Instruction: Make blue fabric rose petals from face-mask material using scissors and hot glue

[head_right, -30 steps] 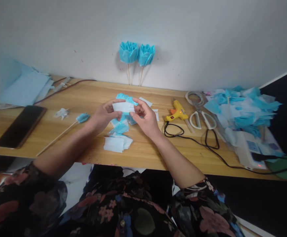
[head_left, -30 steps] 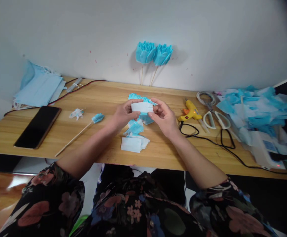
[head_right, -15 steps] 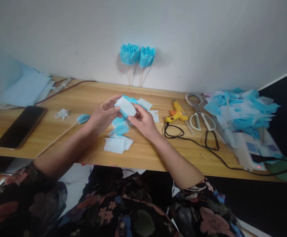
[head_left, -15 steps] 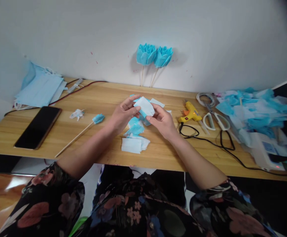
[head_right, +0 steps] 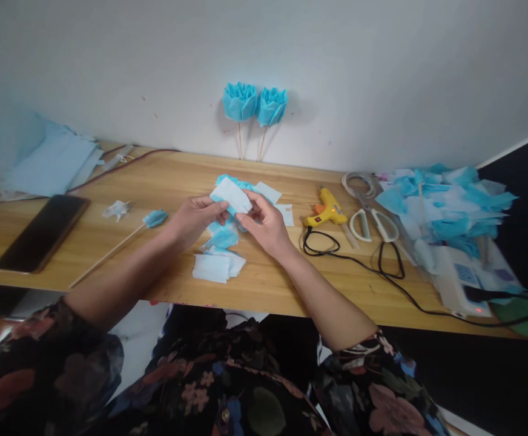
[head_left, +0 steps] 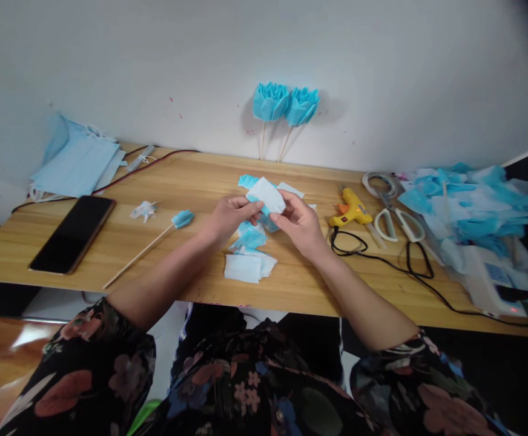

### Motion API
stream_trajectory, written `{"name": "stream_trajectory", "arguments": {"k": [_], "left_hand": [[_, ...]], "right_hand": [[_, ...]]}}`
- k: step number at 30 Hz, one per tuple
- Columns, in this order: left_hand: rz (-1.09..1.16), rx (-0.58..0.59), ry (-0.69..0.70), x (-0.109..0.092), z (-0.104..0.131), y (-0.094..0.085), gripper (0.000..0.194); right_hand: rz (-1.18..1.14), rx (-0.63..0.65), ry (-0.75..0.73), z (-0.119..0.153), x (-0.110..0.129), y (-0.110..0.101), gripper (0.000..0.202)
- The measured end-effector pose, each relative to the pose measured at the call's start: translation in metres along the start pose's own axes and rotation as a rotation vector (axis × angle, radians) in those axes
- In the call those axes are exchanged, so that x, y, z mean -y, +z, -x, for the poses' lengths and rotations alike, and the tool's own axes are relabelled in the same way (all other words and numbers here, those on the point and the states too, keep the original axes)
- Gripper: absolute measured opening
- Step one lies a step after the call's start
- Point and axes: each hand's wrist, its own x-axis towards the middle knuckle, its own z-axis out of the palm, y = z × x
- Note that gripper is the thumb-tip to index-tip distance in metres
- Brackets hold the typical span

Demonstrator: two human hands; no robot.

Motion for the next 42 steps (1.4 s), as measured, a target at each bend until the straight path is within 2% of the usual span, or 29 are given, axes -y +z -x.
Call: {"name": "stream_trajectory", "arguments": {"k": [14, 18, 21, 26, 30, 34, 38, 40, 42], "left_hand": [[0.102, 0.014, -0.040, -0.001, 0.000, 0.002, 0.024], [0.192, 0.087, -0.053, -0.002, 0.000, 0.003, 0.022], [0.139, 0.123, -0.017, 0.000, 0.001, 0.003, 0.024], [0.076, 0.048, -0.018, 0.003, 0.000, 0.001, 0.026], [0.115, -0.011, -0.034, 0.000, -0.002, -0.001, 0.024], [0.146, -0.046, -0.016, -0.006, -0.002, -0.004, 0.027], [0.184, -0.037, -0.004, -0.010, -0.001, -0.006, 0.029], [0.207, -0.024, 0.004, -0.011, 0.000, -0.005, 0.028], [0.232, -0.016, 0.007, -0.012, 0.001, -0.005, 0.028]], "right_hand": [[-0.011, 0.020, 0.022, 0.000, 0.004, 0.001, 0.047], [0.011, -0.012, 0.021, 0.000, 0.004, 0.001, 0.046], [0.018, -0.023, 0.026, 0.000, 0.003, 0.001, 0.048], [0.040, 0.003, 0.000, -0.001, -0.001, 0.001, 0.048], [0.131, -0.037, -0.021, -0.003, -0.003, -0.003, 0.046], [0.312, -0.152, -0.086, -0.010, 0.000, -0.027, 0.041], [0.656, -0.437, -0.173, -0.012, 0.009, -0.083, 0.031], [0.769, -0.546, -0.138, -0.005, 0.014, -0.113, 0.025], [0.846, -0.540, -0.054, 0.007, 0.019, -0.133, 0.020]]}}
